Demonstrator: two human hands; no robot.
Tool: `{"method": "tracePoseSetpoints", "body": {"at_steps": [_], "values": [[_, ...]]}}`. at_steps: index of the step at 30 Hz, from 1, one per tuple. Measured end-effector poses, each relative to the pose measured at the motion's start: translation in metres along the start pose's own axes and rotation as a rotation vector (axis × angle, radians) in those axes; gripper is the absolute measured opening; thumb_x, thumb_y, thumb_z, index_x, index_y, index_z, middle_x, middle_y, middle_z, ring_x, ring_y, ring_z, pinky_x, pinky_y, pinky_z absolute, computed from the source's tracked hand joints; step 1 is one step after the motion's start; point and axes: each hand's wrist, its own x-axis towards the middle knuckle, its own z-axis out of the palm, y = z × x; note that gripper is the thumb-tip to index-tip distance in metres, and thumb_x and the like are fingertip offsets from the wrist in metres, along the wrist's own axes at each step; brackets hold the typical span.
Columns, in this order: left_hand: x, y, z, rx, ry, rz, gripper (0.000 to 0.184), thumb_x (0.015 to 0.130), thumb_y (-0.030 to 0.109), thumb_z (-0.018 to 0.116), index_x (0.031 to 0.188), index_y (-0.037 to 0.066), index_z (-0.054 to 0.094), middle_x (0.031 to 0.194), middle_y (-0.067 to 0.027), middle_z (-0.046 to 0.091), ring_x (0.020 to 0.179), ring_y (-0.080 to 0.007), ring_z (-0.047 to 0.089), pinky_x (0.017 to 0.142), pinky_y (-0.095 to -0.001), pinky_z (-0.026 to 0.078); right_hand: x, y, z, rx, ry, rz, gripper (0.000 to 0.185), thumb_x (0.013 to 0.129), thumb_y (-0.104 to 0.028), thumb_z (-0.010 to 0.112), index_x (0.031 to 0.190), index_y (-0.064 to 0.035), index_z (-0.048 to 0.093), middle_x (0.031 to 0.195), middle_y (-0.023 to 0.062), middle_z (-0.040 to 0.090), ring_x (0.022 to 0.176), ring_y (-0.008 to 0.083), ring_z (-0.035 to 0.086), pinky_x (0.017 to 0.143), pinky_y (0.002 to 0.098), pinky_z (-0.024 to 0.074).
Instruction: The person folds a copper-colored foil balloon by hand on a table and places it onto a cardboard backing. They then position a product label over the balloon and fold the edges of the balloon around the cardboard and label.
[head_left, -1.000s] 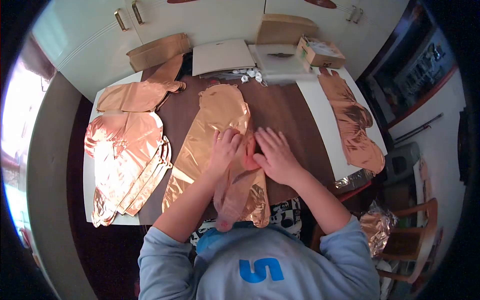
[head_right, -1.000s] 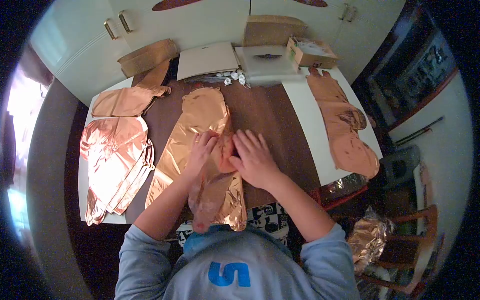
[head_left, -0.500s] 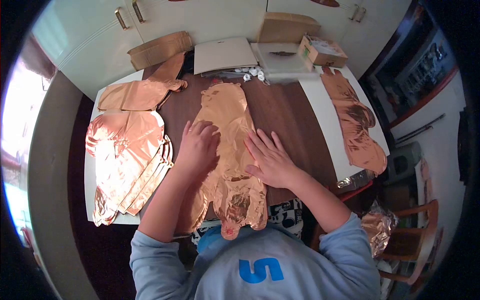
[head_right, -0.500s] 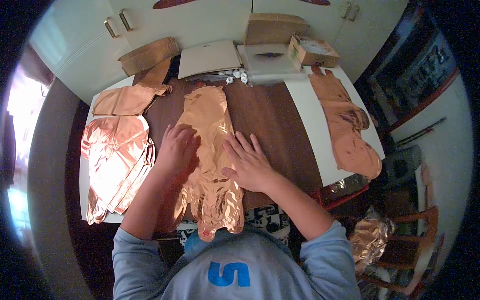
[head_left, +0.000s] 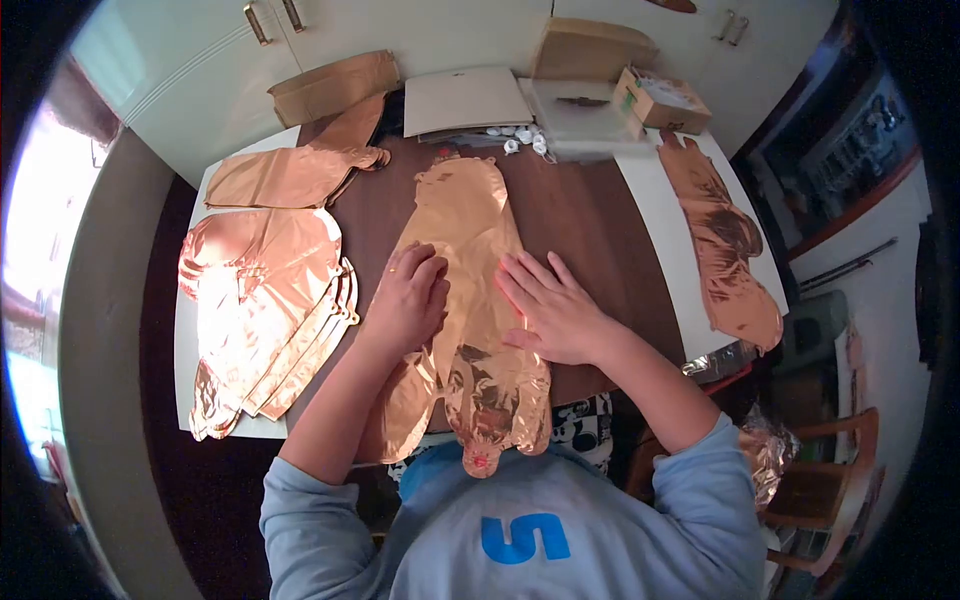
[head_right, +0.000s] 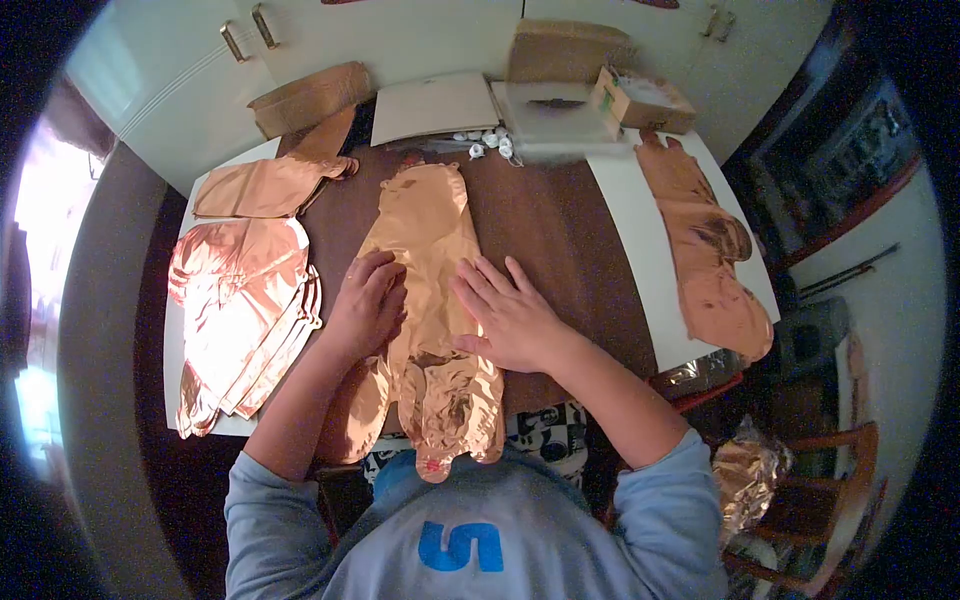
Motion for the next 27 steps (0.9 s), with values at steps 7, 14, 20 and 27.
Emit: {"method": "tracePoseSetpoints", "body": {"at_steps": [7, 14, 20, 27], "values": [[-0.003, 0.010, 0.001, 0.005, -0.007, -0.059, 0.023, 0.086, 0.009, 0.064, 0.107, -0.001, 0.060, 0.117, -0.0210, 0.058, 0.116, -0.0426, 0.054, 0.104, -0.0508, 0.043, 0.002, 0.011, -0.003, -0.025, -0.014, -0.056, 0.084, 0.098, -0.061, 0.044, 0.156, -0.0044, 0.026, 0.164, 0.0176, 0.021, 0.153, 0.0318, 0.015, 0.123, 0.0541, 0.0096], [0.009, 0.019, -0.008, 0.083, -0.026, -0.018, 0.026, 0.085, 0.010, 0.064, 0.109, 0.000, 0.062, 0.119, -0.0205, 0.060, 0.117, -0.0405, 0.055, 0.103, -0.0492, 0.044, 0.001, 0.020, -0.004, -0.006, -0.019, -0.120, 0.084, 0.097, -0.062, 0.044, 0.156, -0.0044, 0.027, 0.163, 0.0174, 0.023, 0.153, 0.0320, 0.016, 0.123, 0.0540, 0.0102], [0.052, 0.036, 0.024, -0.110, -0.155, 0.211, 0.031, 0.089, 0.011, 0.062, 0.116, -0.004, 0.061, 0.123, -0.0248, 0.059, 0.119, -0.0434, 0.055, 0.102, -0.0485, 0.045, 0.004, 0.016, -0.019, -0.074, -0.139, -0.114, 0.083, 0.097, -0.062, 0.045, 0.154, -0.0040, 0.030, 0.161, 0.0203, 0.027, 0.152, 0.0341, 0.019, 0.123, 0.0555, 0.0101], [0.074, -0.008, 0.070, 0.003, -0.111, 0.271, 0.029, 0.087, 0.013, 0.063, 0.112, -0.002, 0.065, 0.121, -0.0200, 0.063, 0.117, -0.0374, 0.058, 0.104, -0.0473, 0.044, 0.002, 0.021, -0.002, -0.066, -0.022, -0.141, 0.086, 0.096, -0.063, 0.044, 0.155, -0.0030, 0.028, 0.160, 0.0223, 0.029, 0.152, 0.0342, 0.018, 0.123, 0.0552, 0.0090]]}}
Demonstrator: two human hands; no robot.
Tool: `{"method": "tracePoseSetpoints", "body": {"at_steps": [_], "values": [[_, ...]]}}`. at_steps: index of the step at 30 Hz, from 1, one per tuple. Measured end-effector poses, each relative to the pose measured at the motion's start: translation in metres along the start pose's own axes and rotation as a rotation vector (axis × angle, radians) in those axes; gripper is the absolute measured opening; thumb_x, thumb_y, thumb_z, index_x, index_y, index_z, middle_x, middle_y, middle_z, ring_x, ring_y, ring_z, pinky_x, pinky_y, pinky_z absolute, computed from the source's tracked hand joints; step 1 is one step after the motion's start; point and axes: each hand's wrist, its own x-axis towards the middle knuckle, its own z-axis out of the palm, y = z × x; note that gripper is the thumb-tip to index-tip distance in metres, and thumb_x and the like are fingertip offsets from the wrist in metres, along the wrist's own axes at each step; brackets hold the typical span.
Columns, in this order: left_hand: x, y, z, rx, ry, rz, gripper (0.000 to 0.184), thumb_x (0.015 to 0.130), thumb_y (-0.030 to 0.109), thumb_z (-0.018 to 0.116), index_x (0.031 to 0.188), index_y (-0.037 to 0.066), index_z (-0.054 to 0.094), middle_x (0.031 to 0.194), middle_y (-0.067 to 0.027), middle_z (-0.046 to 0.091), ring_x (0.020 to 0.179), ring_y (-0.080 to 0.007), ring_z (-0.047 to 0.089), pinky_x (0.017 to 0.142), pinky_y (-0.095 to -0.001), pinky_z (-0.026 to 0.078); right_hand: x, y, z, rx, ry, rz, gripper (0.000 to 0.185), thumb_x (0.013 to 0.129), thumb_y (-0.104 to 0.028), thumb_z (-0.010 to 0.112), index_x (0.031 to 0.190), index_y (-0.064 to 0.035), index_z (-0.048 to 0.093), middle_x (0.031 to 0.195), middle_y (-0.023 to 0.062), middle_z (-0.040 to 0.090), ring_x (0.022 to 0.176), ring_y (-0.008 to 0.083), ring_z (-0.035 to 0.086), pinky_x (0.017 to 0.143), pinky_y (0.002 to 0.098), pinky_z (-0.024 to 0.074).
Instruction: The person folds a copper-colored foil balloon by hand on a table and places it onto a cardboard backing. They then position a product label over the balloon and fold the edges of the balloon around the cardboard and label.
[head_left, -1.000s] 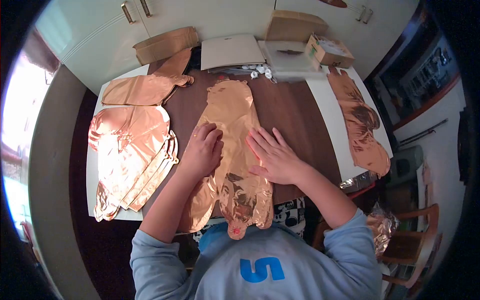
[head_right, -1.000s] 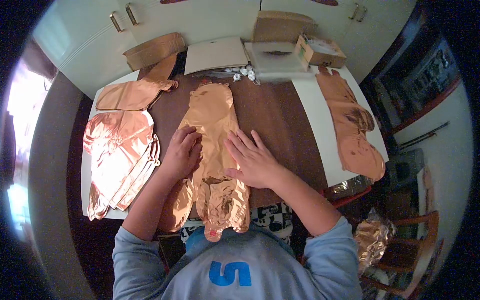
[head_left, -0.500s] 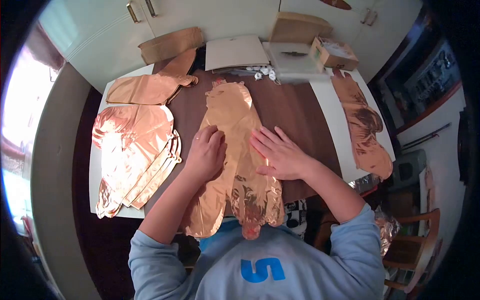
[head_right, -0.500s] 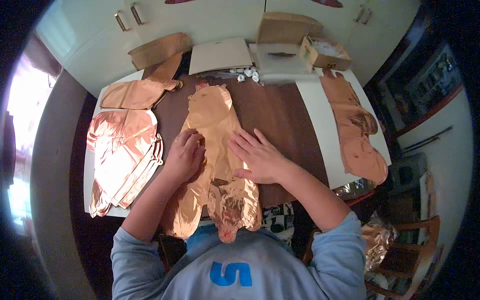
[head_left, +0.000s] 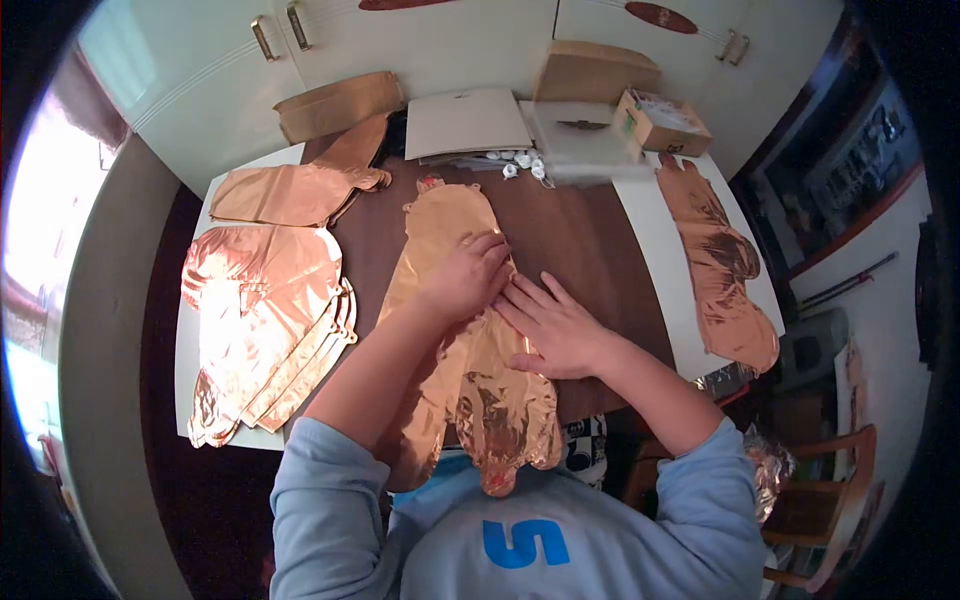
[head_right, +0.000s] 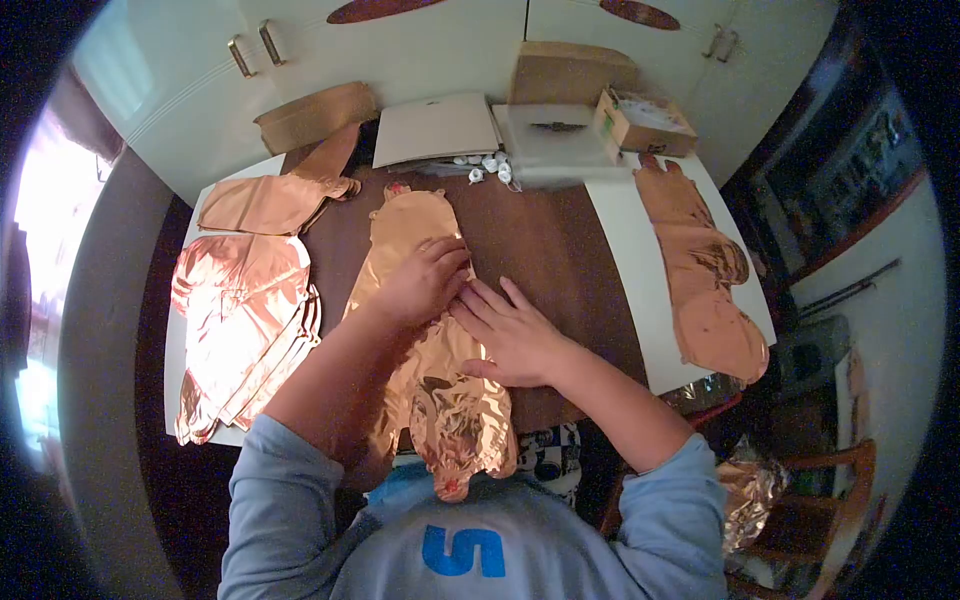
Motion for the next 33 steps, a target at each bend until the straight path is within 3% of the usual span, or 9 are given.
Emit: {"method": "tracePoseSetpoints", "body": {"at_steps": [7, 10, 14, 18, 22, 33], "values": [[0.001, -0.004, -0.005, -0.071, 0.016, -0.103, 0.029, 0.085, 0.019, 0.067, 0.109, 0.002, 0.066, 0.117, -0.0149, 0.064, 0.114, -0.0336, 0.060, 0.102, -0.0466, 0.044, -0.012, -0.014, -0.001, 0.044, -0.001, -0.019, 0.087, 0.096, -0.062, 0.045, 0.156, -0.0023, 0.025, 0.162, 0.0188, 0.025, 0.152, 0.0336, 0.018, 0.123, 0.0544, 0.0077], [0.001, -0.001, -0.011, -0.013, 0.164, -0.226, 0.030, 0.087, 0.019, 0.068, 0.110, 0.001, 0.064, 0.115, -0.0165, 0.064, 0.112, -0.0367, 0.059, 0.102, -0.0488, 0.042, -0.013, -0.014, -0.004, 0.062, -0.003, -0.029, 0.088, 0.095, -0.061, 0.048, 0.156, -0.0011, 0.025, 0.162, 0.0187, 0.025, 0.152, 0.0345, 0.019, 0.123, 0.0550, 0.0098], [-0.009, 0.004, -0.041, 0.201, 0.173, -0.412, 0.036, 0.089, 0.025, 0.065, 0.115, 0.001, 0.062, 0.122, -0.0179, 0.060, 0.116, -0.0391, 0.056, 0.106, -0.0550, 0.035, -0.012, -0.011, -0.015, 0.172, -0.035, -0.022, 0.086, 0.096, -0.058, 0.051, 0.155, -0.0009, 0.026, 0.162, 0.0183, 0.025, 0.152, 0.0341, 0.020, 0.123, 0.0545, 0.0102], [-0.051, 0.005, -0.060, 0.152, 0.114, -0.446, 0.048, 0.086, 0.027, 0.069, 0.124, 0.003, 0.055, 0.130, -0.0205, 0.054, 0.124, -0.0402, 0.051, 0.108, -0.0570, 0.035, -0.004, 0.006, -0.011, 0.252, 0.164, 0.090, 0.079, 0.098, -0.048, 0.054, 0.154, 0.0005, 0.027, 0.162, 0.0194, 0.024, 0.151, 0.0353, 0.020, 0.123, 0.0520, 0.0121], [-0.072, 0.019, -0.070, 0.073, -0.007, -0.489, 0.053, 0.086, 0.027, 0.069, 0.130, 0.003, 0.051, 0.135, -0.0219, 0.051, 0.129, -0.0439, 0.047, 0.110, -0.0602, 0.032, 0.014, 0.008, 0.000, 0.225, 0.136, 0.140, 0.078, 0.099, -0.048, 0.050, 0.154, 0.0014, 0.026, 0.163, 0.0195, 0.021, 0.152, 0.0342, 0.017, 0.123, 0.0527, 0.0095], [-0.077, 0.017, -0.064, 0.089, 0.047, -0.444, 0.049, 0.087, 0.013, 0.067, 0.130, -0.003, 0.052, 0.134, -0.0260, 0.054, 0.128, -0.0463, 0.050, 0.110, -0.0517, 0.039, 0.031, -0.004, 0.004, 0.141, 0.050, 0.106, 0.079, 0.100, -0.051, 0.045, 0.156, 0.0007, 0.023, 0.164, 0.0173, 0.020, 0.153, 0.0325, 0.014, 0.123, 0.0547, 0.0078]]}}
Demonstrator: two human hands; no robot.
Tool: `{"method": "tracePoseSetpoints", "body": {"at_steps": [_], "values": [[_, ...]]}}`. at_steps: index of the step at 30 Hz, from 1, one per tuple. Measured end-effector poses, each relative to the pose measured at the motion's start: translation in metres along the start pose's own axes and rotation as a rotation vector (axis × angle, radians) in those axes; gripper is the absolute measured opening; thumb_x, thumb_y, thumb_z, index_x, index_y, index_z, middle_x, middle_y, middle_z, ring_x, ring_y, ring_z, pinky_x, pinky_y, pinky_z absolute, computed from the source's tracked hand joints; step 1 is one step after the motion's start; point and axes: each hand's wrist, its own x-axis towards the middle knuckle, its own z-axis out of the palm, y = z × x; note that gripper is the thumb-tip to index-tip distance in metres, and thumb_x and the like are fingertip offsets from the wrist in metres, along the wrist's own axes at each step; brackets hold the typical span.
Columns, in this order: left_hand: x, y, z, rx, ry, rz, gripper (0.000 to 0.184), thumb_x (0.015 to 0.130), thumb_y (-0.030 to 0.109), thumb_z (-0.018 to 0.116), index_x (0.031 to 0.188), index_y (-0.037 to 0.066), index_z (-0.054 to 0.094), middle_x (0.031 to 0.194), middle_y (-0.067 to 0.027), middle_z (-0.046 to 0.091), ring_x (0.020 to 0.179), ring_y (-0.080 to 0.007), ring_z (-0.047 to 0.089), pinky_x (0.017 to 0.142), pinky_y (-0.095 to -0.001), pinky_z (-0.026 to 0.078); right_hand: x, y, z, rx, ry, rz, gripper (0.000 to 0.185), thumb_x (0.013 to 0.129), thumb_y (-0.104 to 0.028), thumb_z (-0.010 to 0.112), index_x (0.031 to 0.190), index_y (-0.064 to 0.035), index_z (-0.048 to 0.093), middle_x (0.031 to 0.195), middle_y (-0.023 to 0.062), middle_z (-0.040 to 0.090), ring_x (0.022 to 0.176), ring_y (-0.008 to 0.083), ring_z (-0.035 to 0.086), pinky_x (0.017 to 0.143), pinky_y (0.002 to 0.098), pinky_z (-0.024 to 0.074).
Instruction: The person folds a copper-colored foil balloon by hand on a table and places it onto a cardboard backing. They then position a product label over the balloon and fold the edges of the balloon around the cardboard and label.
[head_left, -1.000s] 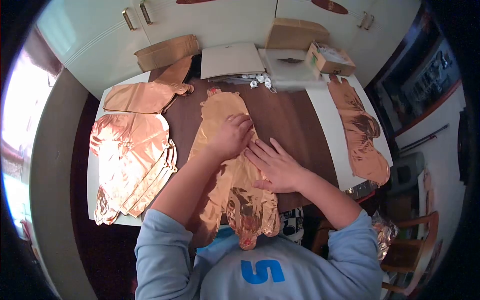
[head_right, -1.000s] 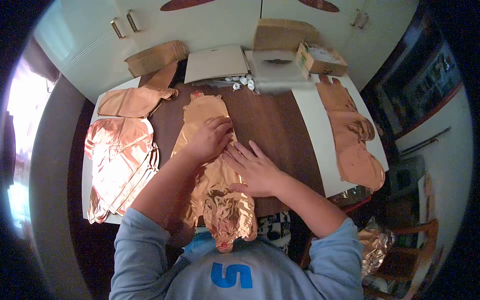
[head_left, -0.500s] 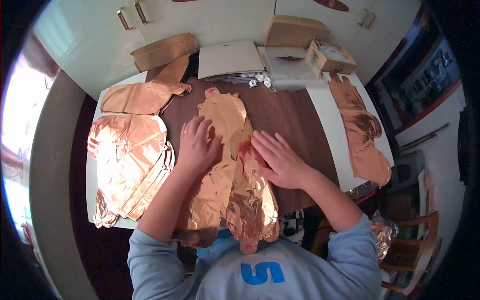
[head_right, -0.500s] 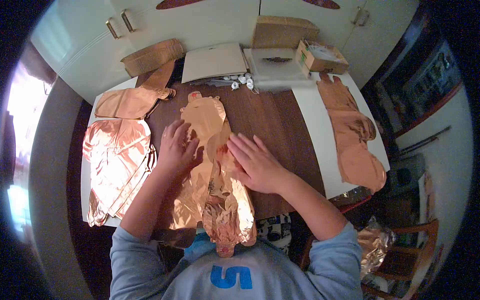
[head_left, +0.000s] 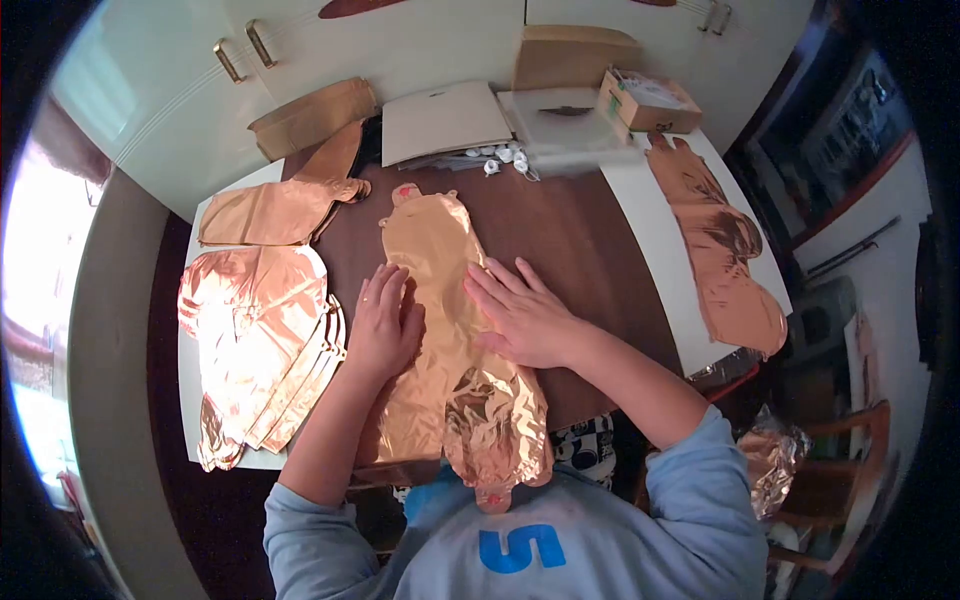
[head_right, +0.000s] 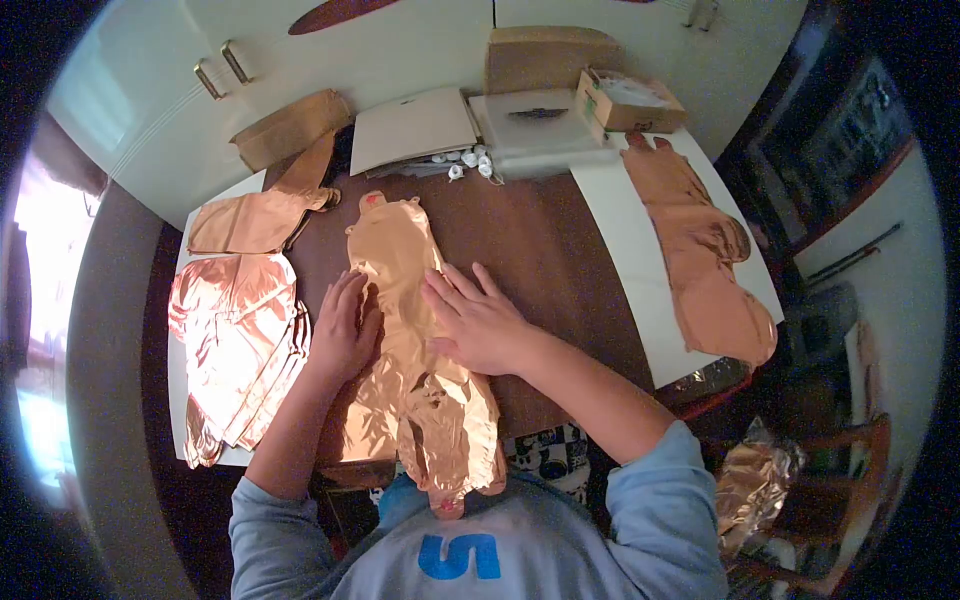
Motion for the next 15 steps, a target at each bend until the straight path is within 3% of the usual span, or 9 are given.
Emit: {"method": "tracePoseSetpoints", "body": {"at_steps": [4, 7, 10, 13, 15], "values": [[0.002, 0.004, -0.004, -0.021, -0.022, -0.009, 0.047, 0.087, 0.011, 0.067, 0.129, -0.004, 0.053, 0.134, -0.0264, 0.054, 0.127, -0.0461, 0.050, 0.108, -0.0487, 0.041, 0.002, 0.001, 0.006, -0.007, 0.036, -0.007, 0.079, 0.100, -0.051, 0.047, 0.157, -0.0008, 0.022, 0.164, 0.0164, 0.021, 0.153, 0.0316, 0.014, 0.123, 0.0540, 0.0084], [0.002, 0.003, -0.002, -0.057, -0.026, -0.015, 0.047, 0.086, 0.015, 0.065, 0.128, -0.002, 0.051, 0.132, -0.0248, 0.053, 0.128, -0.0476, 0.049, 0.108, -0.0594, 0.037, 0.001, 0.002, 0.010, -0.021, 0.069, -0.008, 0.081, 0.099, -0.053, 0.049, 0.157, -0.0025, 0.023, 0.164, 0.0157, 0.022, 0.153, 0.0311, 0.015, 0.123, 0.0526, 0.0092], [0.001, 0.002, -0.001, -0.062, -0.026, -0.012, 0.046, 0.086, 0.015, 0.065, 0.127, -0.002, 0.052, 0.132, -0.0245, 0.053, 0.128, -0.0472, 0.049, 0.108, -0.0590, 0.037, 0.002, 0.003, 0.010, -0.020, 0.062, -0.009, 0.080, 0.099, -0.052, 0.048, 0.157, -0.0021, 0.022, 0.165, 0.0156, 0.021, 0.153, 0.0310, 0.015, 0.123, 0.0527, 0.0086], [0.003, 0.004, -0.005, -0.036, -0.039, 0.007, 0.043, 0.088, 0.013, 0.067, 0.126, -0.002, 0.056, 0.135, -0.0255, 0.053, 0.127, -0.0450, 0.050, 0.108, -0.0472, 0.041, 0.003, 0.002, 0.004, 0.005, 0.020, 0.003, 0.080, 0.100, -0.051, 0.045, 0.157, -0.0013, 0.020, 0.166, 0.0161, 0.017, 0.154, 0.0308, 0.012, 0.124, 0.0529, 0.0068], [0.003, 0.006, -0.008, 0.079, -0.055, 0.032, 0.041, 0.089, 0.013, 0.066, 0.126, -0.002, 0.057, 0.135, -0.0249, 0.053, 0.129, -0.0446, 0.049, 0.109, -0.0471, 0.040, 0.003, 0.003, 0.004, 0.010, 0.016, 0.016, 0.080, 0.100, -0.051, 0.045, 0.157, -0.0013, 0.020, 0.166, 0.0167, 0.017, 0.154, 0.0310, 0.012, 0.124, 0.0527, 0.0068]]}}
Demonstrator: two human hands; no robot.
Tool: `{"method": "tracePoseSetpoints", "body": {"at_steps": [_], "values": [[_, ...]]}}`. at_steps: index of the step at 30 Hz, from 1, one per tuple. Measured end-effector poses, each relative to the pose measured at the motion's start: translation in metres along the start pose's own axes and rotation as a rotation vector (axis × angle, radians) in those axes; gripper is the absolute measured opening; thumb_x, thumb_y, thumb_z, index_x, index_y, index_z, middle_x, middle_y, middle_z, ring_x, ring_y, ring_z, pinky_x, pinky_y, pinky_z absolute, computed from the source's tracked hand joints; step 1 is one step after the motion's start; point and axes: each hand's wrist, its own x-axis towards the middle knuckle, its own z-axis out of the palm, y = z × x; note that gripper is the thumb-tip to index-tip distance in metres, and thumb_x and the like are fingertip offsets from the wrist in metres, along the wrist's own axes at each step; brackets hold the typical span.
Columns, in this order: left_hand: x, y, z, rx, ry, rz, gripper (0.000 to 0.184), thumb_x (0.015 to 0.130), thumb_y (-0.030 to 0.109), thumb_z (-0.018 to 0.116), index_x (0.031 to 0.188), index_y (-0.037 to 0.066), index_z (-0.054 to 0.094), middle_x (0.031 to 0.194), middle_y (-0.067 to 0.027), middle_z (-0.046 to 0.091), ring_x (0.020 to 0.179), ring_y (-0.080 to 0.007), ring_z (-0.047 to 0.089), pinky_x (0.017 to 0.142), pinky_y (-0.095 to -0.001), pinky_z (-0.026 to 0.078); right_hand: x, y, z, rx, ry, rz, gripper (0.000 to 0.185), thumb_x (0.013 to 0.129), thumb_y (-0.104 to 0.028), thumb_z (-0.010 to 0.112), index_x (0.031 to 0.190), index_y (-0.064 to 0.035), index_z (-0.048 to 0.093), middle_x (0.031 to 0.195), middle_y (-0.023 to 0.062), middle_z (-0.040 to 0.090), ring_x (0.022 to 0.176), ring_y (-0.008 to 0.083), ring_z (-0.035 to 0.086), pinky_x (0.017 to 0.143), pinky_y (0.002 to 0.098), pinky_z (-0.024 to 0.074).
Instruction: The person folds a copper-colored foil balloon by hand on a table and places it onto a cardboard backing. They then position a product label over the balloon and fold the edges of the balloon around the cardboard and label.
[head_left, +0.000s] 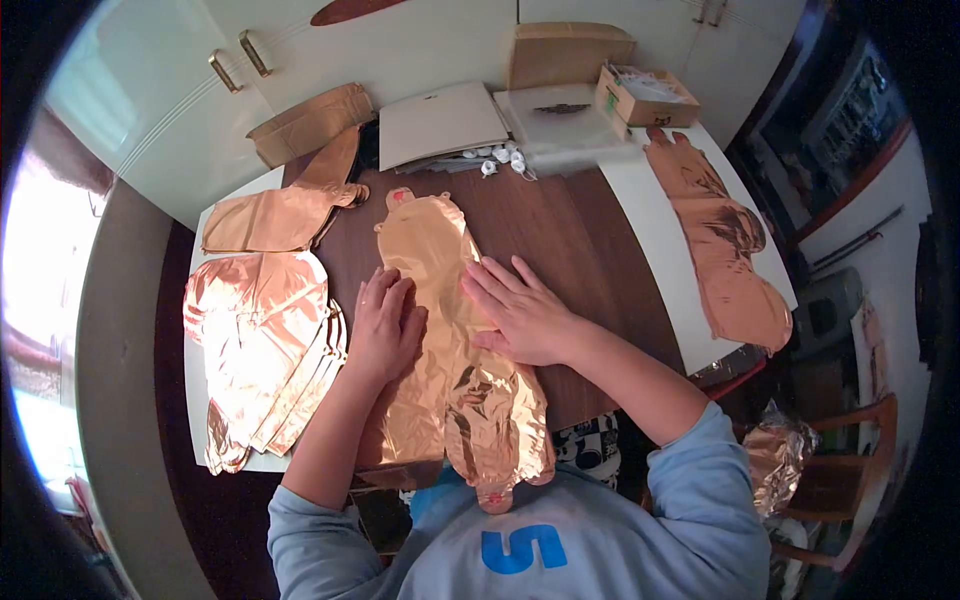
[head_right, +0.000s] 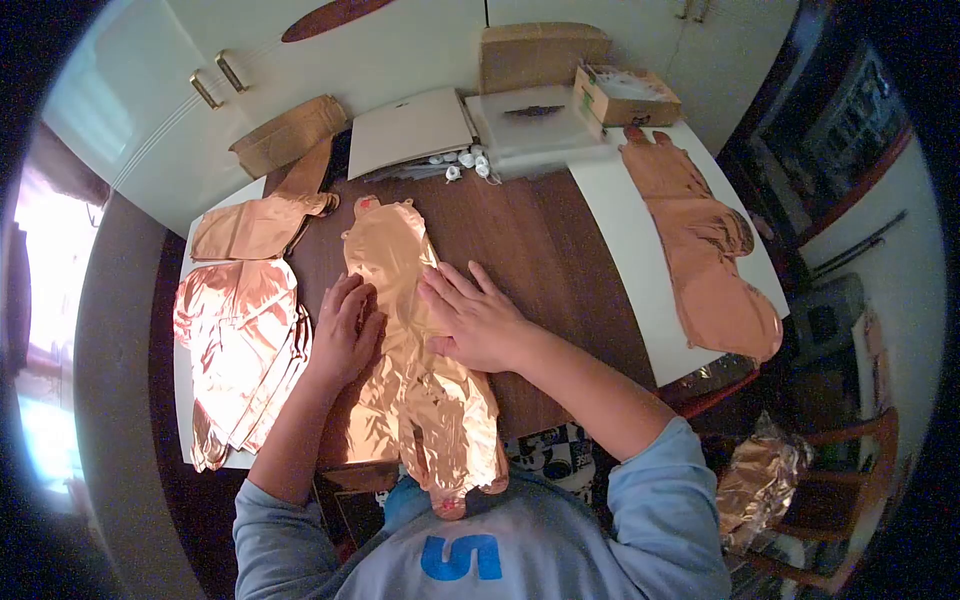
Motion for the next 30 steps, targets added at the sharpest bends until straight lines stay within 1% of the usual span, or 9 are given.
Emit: {"method": "tracePoseSetpoints", "body": {"at_steps": [4, 7, 8, 10, 12, 15, 18, 21, 30], "values": [[0.012, 0.010, -0.006, 0.088, 0.027, 0.078, 0.039, 0.091, 0.014, 0.064, 0.126, -0.002, 0.058, 0.135, -0.0241, 0.054, 0.131, -0.0430, 0.048, 0.112, -0.0485, 0.036, 0.001, 0.001, 0.001, 0.005, 0.011, 0.004, 0.081, 0.099, -0.054, 0.045, 0.156, 0.0000, 0.023, 0.164, 0.0189, 0.019, 0.154, 0.0318, 0.012, 0.124, 0.0525, 0.0066], [0.036, 0.017, 0.002, -0.217, -0.029, 0.187, 0.041, 0.093, 0.015, 0.062, 0.129, -0.003, 0.056, 0.135, -0.0245, 0.055, 0.132, -0.0423, 0.047, 0.113, -0.0506, 0.034, 0.003, -0.002, -0.002, -0.007, -0.017, 0.010, 0.082, 0.099, -0.056, 0.044, 0.154, 0.0020, 0.027, 0.163, 0.0208, 0.022, 0.154, 0.0323, 0.012, 0.124, 0.0528, 0.0064], [0.044, 0.028, 0.003, -0.241, -0.054, 0.208, 0.043, 0.096, 0.017, 0.058, 0.133, -0.003, 0.054, 0.135, -0.0250, 0.055, 0.132, -0.0417, 0.047, 0.114, -0.0514, 0.033, 0.003, -0.002, -0.003, -0.006, -0.020, 0.012, 0.083, 0.099, -0.057, 0.044, 0.154, 0.0027, 0.028, 0.162, 0.0213, 0.023, 0.154, 0.0325, 0.013, 0.124, 0.0530, 0.0064], [0.058, 0.043, 0.005, -0.258, -0.127, 0.221, 0.043, 0.098, 0.018, 0.056, 0.135, -0.003, 0.052, 0.136, -0.0253, 0.055, 0.132, -0.0418, 0.047, 0.113, -0.0505, 0.034, 0.005, -0.004, -0.007, -0.018, -0.056, 0.024, 0.083, 0.099, -0.057, 0.043, 0.153, 0.0037, 0.028, 0.162, 0.0222, 0.024, 0.153, 0.0330, 0.014, 0.124, 0.0532, 0.0065], [0.067, 0.034, 0.021, -0.269, -0.157, 0.259, 0.043, 0.099, 0.021, 0.055, 0.134, -0.004, 0.053, 0.136, -0.0261, 0.054, 0.132, -0.0420, 0.048, 0.113, -0.0492, 0.034, 0.005, -0.007, -0.015, -0.044, -0.126, 0.046, 0.083, 0.099, -0.057, 0.042, 0.153, 0.0044, 0.028, 0.161, 0.0228, 0.025, 0.153, 0.0336, 0.015, 0.124, 0.0535, 0.0066], [0.071, 0.017, 0.042, -0.254, -0.126, 0.266, 0.042, 0.098, 0.020, 0.056, 0.131, -0.005, 0.055, 0.135, -0.0264, 0.055, 0.131, -0.0419, 0.049, 0.113, -0.0488, 0.035, 0.003, 0.001, -0.004, 0.050, -0.017, 0.028, 0.080, 0.100, -0.054, 0.042, 0.153, 0.0042, 0.026, 0.161, 0.0231, 0.026, 0.153, 0.0345, 0.016, 0.123, 0.0538, 0.0070], [0.070, 0.010, 0.050, -0.328, -0.102, 0.238, 0.040, 0.097, 0.018, 0.059, 0.129, -0.005, 0.056, 0.135, -0.0265, 0.056, 0.129, -0.0418, 0.050, 0.112, -0.0482, 0.037, -0.007, 0.009, -0.004, 0.157, 0.027, -0.015, 0.078, 0.101, -0.051, 0.044, 0.153, 0.0041, 0.026, 0.161, 0.0233, 0.025, 0.152, 0.0350, 0.017, 0.123, 0.0538, 0.0074], [0.068, 0.009, 0.050, -0.262, -0.071, 0.295, 0.040, 0.095, 0.018, 0.061, 0.128, -0.005, 0.057, 0.135, -0.0260, 0.056, 0.128, -0.0422, 0.050, 0.110, -0.0476, 0.039, -0.020, 0.001, -0.008, 0.082, 0.022, -0.028, 0.077, 0.100, -0.048, 0.047, 0.153, 0.0038, 0.027, 0.161, 0.0231, 0.025, 0.152, 0.0347, 0.017, 0.123, 0.0539, 0.0076], [0.068, 0.009, 0.047, -0.271, -0.071, 0.301, 0.046, 0.091, 0.019, 0.066, 0.129, -0.005, 0.056, 0.135, -0.0256, 0.054, 0.128, -0.0425, 0.050, 0.111, -0.0469, 0.039, -0.038, -0.033, 0.002, -0.026, 0.044, -0.046, 0.078, 0.096, -0.049, 0.053, 0.151, 0.0026, 0.031, 0.159, 0.0224, 0.028, 0.151, 0.0356, 0.019, 0.123, 0.0546, 0.0083]]}}
